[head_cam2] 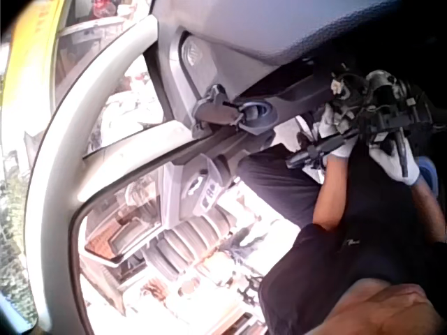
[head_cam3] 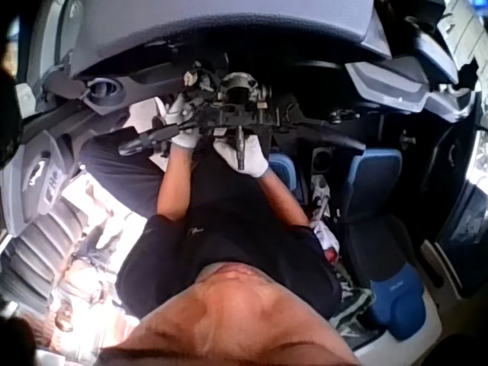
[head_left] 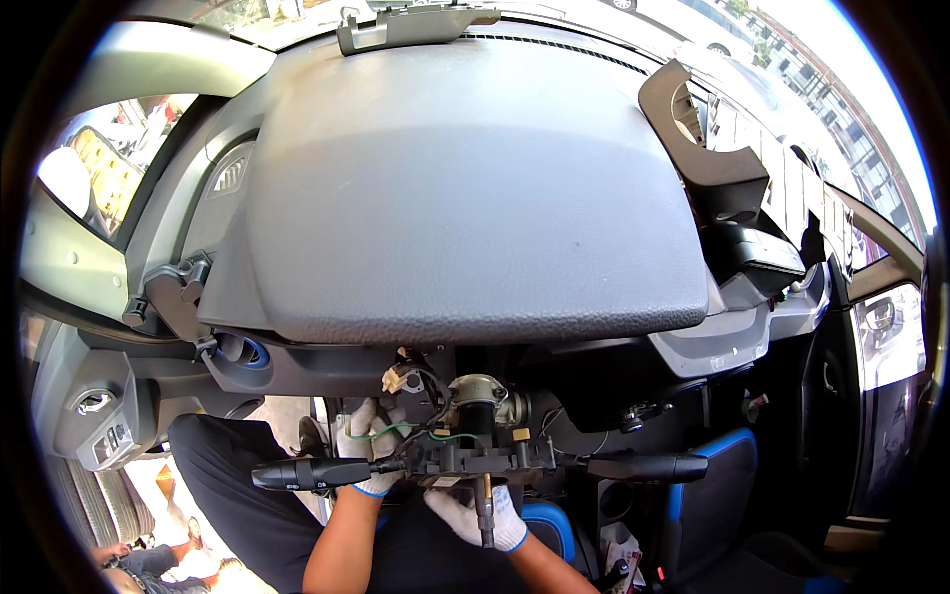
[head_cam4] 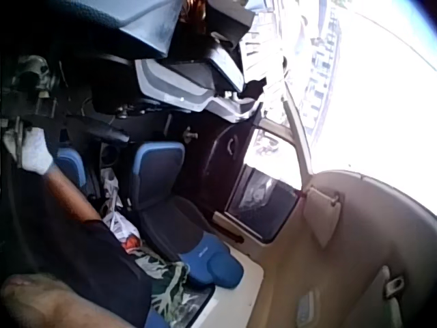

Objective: The person removes the steering column cover and uses a power drill to detach the steering column assembly. They then use a screwdriver to adjust components within the exposed column area before reattaching the cover.

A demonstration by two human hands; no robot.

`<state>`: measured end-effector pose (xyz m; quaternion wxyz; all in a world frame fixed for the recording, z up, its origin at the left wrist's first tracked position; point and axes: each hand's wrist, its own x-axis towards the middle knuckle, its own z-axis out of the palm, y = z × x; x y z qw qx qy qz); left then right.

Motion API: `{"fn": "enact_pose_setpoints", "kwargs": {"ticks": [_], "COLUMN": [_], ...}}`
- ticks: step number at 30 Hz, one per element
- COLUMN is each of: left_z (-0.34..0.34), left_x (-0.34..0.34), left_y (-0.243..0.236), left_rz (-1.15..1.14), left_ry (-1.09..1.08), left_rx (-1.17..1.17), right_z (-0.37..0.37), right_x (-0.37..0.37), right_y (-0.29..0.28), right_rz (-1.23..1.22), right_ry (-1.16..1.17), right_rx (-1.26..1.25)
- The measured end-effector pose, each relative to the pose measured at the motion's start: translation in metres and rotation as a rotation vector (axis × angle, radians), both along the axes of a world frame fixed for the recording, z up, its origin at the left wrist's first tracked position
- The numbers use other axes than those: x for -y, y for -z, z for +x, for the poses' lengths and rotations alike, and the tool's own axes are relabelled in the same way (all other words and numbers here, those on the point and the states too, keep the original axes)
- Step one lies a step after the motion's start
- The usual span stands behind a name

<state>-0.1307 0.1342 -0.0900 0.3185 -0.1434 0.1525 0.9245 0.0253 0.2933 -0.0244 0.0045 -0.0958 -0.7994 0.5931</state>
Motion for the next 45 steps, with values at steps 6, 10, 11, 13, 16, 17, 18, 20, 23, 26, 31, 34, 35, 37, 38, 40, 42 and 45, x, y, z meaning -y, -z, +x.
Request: {"fn": "enact_pose_setpoints", "kwargs": {"ticks": [6, 10, 11, 13, 16, 17, 18, 20, 23, 26, 31, 34, 35, 37, 38, 40, 42, 45], "left_z": [-0.001, 0.0, 0.006, 0.017, 0.029, 0.029, 0.026, 0.025, 0.026, 0.027, 0.035, 0.029, 0.03, 0.031, 0.032, 0.031, 0.026, 0.017], "left_x": [-0.007, -0.018, -0.02, -0.02, -0.021, -0.026, -0.02, -0.023, -0.031, -0.044, -0.058, -0.059, -0.059, -0.061, -0.061, -0.061, -0.061, -0.05], "left_y": [-0.06, -0.083, -0.079, -0.054, -0.042, -0.053, -0.044, -0.069, -0.064, -0.041, -0.04, -0.032, -0.032, -0.035, -0.036, -0.037, -0.036, -0.033], "left_rz": [0.112, 0.323, 0.335, 0.427, 0.556, 0.443, 0.486, 0.5, 0.647, 0.445, -0.034, -0.304, -0.299, -0.247, -0.213, -0.136, -0.026, 0.246], "left_ry": [0.023, 0.026, -0.008, -0.007, -0.008, -0.053, -0.04, -0.053, -0.052, -0.196, -0.278, -0.273, -0.272, -0.264, -0.254, -0.227, -0.196, -0.11], "left_rx": [0.017, 0.233, 0.273, 0.172, 0.194, 0.216, 0.072, 0.139, 0.058, -0.128, -0.279, -0.398, -0.394, -0.37, -0.35, -0.303, -0.24, -0.045], "right_z": [0.015, 0.038, 0.039, 0.058, 0.03, 0.018, -0.013, -0.063, -0.121, -0.172, -0.189, -0.193, -0.192, -0.189, -0.188, -0.188, -0.195, -0.196], "right_x": [0.05, 0.028, 0.01, -0.017, -0.046, -0.049, -0.057, -0.072, -0.087, -0.072, -0.049, -0.044, -0.043, -0.045, -0.046, -0.042, -0.036, -0.037], "right_y": [-0.031, -0.086, -0.111, -0.161, -0.231, -0.251, -0.26, -0.268, -0.235, -0.223, -0.221, -0.221, -0.218, -0.214, -0.211, -0.213, -0.212, -0.209], "right_rz": [0.025, 0.344, 0.488, 0.356, 0.337, 0.335, 0.451, 0.689, 0.761, 0.767, 0.708, 0.742, 0.73, 0.702, 0.687, 0.712, 0.824, 0.888], "right_ry": [0.077, -0.063, -0.197, -0.369, -0.114, 0.038, -0.035, -0.187, -0.544, -0.594, -0.728, -0.715, -0.701, -0.684, -0.675, -0.674, -0.687, -0.697], "right_rx": [-0.116, -0.218, -0.295, -0.097, -0.246, -0.13, -0.146, -0.122, 0.051, 0.434, 0.5, 0.538, 0.543, 0.513, 0.512, 0.51, 0.508, 0.449]}}
